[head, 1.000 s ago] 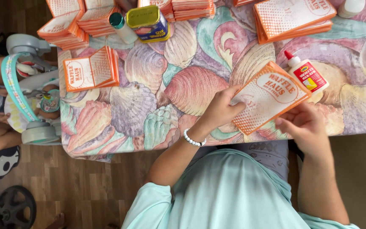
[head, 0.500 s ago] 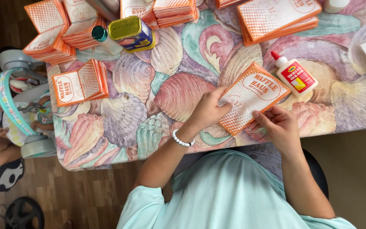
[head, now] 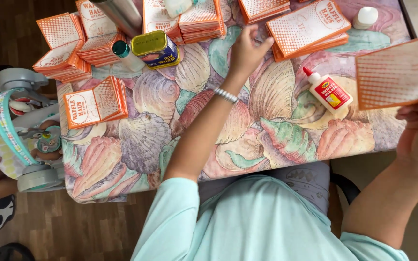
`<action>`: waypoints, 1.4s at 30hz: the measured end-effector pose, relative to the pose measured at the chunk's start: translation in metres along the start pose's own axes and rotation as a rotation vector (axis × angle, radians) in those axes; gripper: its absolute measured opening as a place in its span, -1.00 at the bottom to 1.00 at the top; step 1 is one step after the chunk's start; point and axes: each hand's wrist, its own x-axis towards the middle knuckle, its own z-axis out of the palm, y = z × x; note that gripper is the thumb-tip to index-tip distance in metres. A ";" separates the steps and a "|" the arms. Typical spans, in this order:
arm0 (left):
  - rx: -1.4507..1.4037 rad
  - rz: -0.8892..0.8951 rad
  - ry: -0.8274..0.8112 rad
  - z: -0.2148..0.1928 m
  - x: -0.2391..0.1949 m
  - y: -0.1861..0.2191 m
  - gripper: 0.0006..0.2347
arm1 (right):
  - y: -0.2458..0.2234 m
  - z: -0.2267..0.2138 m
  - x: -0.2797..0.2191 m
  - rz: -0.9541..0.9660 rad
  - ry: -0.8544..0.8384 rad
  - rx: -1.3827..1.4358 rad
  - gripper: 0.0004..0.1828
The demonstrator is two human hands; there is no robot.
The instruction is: Assembling paper bags by applying glue to templates, folding them along pre-scored lines, and stacking the finished products.
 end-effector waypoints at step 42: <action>0.036 0.636 0.179 0.043 -0.008 0.027 -0.47 | -0.014 0.021 -0.037 -0.032 -0.129 -0.025 -0.76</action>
